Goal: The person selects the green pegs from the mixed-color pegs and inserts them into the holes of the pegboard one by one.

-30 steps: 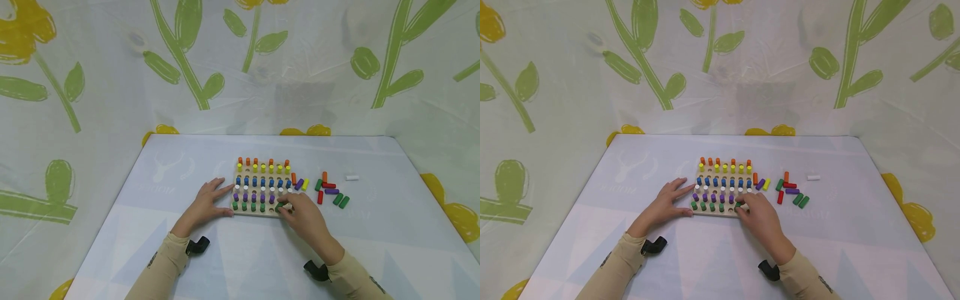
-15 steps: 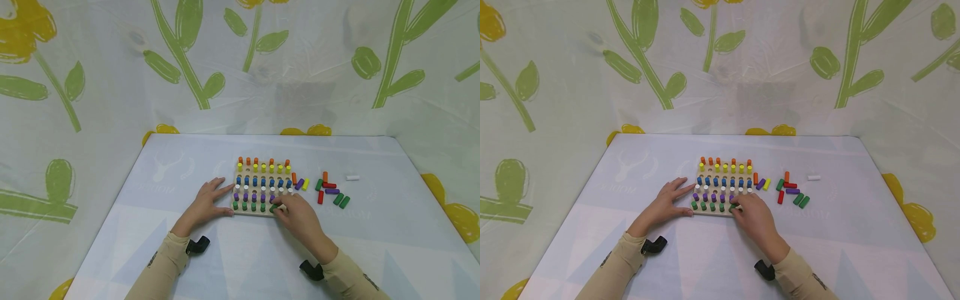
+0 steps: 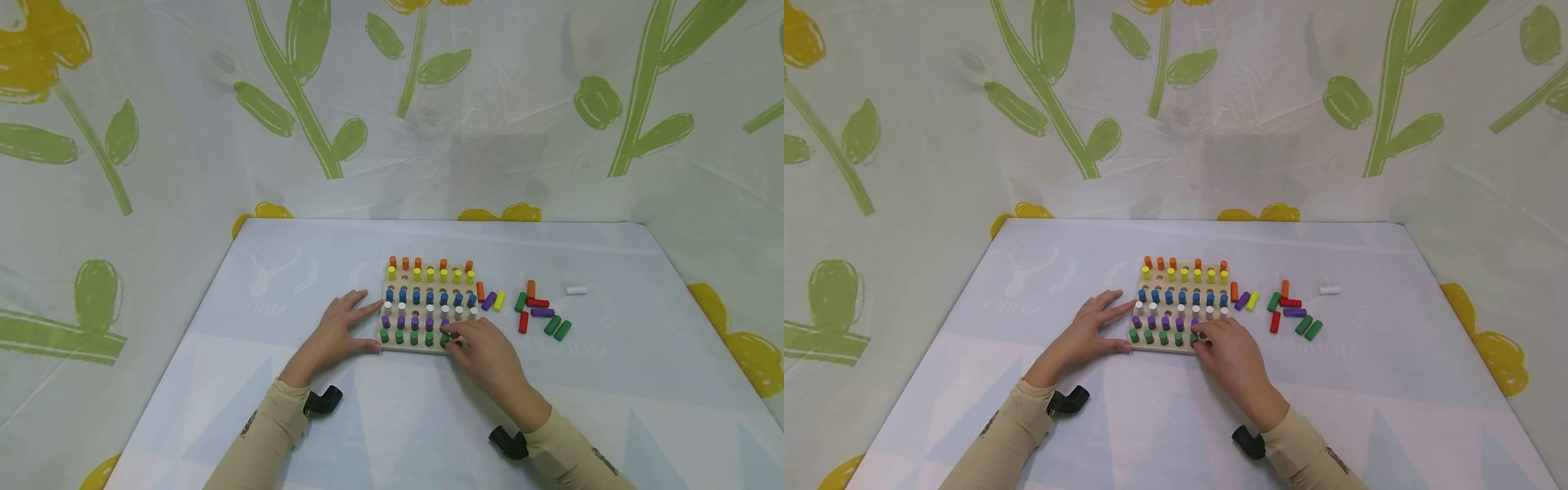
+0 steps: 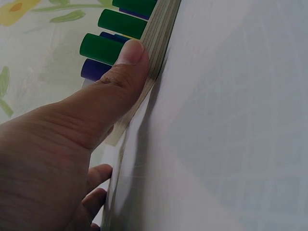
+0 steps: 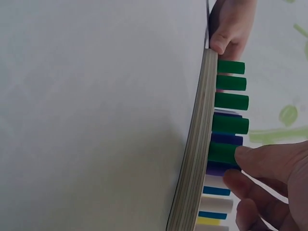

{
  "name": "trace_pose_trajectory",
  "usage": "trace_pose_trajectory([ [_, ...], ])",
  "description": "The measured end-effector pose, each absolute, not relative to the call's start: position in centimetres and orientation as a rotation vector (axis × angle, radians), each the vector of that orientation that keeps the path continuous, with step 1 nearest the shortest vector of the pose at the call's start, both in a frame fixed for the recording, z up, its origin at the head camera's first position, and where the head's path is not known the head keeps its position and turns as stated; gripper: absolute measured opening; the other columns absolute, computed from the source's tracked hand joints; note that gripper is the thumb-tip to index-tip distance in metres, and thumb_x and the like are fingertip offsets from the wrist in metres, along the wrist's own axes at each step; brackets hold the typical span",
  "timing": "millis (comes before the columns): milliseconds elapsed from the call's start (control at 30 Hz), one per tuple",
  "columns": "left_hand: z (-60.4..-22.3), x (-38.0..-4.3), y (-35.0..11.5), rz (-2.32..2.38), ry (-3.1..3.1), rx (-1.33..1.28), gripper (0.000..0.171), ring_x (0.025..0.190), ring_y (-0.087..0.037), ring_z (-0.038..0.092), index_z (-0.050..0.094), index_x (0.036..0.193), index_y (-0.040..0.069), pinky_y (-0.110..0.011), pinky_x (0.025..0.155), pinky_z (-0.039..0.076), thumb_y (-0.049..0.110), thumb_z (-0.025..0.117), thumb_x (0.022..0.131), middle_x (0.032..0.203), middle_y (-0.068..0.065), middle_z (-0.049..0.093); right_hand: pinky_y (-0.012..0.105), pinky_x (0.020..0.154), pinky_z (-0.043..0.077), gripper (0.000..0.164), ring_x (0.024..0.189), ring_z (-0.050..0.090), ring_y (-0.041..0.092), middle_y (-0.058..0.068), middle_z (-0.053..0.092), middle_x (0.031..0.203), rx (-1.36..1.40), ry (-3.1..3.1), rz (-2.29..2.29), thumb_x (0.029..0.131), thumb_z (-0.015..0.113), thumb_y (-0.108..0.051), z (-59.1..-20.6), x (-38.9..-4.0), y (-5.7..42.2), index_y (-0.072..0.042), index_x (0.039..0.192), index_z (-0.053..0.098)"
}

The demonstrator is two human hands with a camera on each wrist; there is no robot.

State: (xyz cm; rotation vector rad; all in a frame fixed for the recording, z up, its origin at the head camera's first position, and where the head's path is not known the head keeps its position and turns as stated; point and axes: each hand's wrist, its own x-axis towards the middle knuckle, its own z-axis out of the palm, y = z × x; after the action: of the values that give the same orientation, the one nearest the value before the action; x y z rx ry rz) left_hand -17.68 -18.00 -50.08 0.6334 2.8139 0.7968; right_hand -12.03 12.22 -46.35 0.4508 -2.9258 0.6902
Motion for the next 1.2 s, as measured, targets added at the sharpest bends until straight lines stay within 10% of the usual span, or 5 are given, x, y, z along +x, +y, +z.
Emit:
trace_pose_trajectory([
  [1200,-50.1,-17.6,-17.9,0.801,2.812,0.618,0.091,0.154,-0.035,0.016,0.045,0.155,0.028,-0.054,0.126,0.004,0.053,0.084,0.077,0.166,-0.012,0.027,0.051,0.086,0.057,0.035,0.101,0.064,0.032,0.009,0.074,0.104,0.202,-2.969,0.657,0.087,0.082,-0.020,-46.5,-11.5,17.4,-0.009,0.119,0.073],
])
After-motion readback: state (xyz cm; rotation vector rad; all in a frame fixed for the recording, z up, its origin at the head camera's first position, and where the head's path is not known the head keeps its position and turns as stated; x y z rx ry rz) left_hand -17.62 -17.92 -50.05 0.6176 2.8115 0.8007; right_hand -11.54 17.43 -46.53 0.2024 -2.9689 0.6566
